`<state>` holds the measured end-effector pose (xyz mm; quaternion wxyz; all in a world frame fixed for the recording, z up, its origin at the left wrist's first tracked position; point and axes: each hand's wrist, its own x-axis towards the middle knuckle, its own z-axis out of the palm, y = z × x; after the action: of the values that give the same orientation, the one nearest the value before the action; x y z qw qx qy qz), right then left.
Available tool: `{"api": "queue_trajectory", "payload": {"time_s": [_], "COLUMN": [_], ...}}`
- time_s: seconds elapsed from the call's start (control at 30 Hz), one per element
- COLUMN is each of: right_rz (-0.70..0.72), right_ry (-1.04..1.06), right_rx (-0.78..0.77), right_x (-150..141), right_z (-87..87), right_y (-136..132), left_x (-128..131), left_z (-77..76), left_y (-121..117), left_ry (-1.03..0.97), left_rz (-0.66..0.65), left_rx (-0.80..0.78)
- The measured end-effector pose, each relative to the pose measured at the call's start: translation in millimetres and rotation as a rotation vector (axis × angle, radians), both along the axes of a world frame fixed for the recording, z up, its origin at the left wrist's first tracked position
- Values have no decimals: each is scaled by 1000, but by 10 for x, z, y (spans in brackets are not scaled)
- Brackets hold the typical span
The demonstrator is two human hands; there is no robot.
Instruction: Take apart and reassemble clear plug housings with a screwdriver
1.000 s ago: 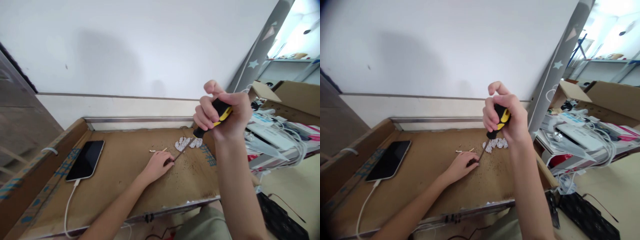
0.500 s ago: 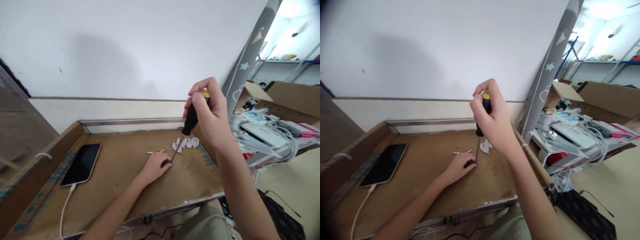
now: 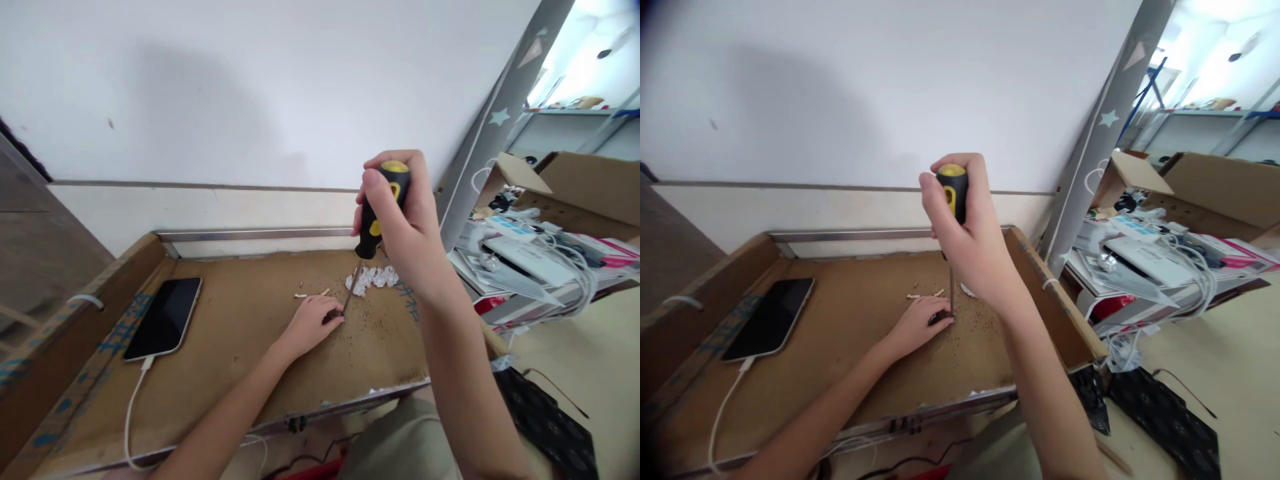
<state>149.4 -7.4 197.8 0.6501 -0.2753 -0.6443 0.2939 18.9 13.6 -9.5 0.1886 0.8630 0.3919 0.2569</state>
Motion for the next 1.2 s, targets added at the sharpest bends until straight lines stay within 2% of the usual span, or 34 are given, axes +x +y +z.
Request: {"api": "queue_trajectory", "payload": {"time_s": [0.17, 0.23, 0.3, 0.37, 0.5, 0.73, 1.2], "right_rz": [290, 230, 70, -54, -212, -170, -200], "right_ry": [147, 126, 148, 248, 479, 478, 499], "right_rx": [-152, -181, -169, -136, -67, -103, -82], "right_x": [-1, 11, 13, 11, 35, 45, 32], "right_z": [-35, -43, -56, -67, -57, -88, -90], "right_y": [53, 87, 66, -4, -135, -103, -107], "left_x": [4, 2, -3, -9, -15, -10, -4], "left_z": [26, 25, 15, 3, -5, 4, 32], "left_y": [-1, -1, 1, 3, 7, 19, 5], "left_ry": [-4, -6, -9, -13, -11, 2, 20], "left_rz": [11, 11, 12, 13, 26, 29, 15], "left_rx": [-23, -18, -14, -15, -21, 0, 13]}}
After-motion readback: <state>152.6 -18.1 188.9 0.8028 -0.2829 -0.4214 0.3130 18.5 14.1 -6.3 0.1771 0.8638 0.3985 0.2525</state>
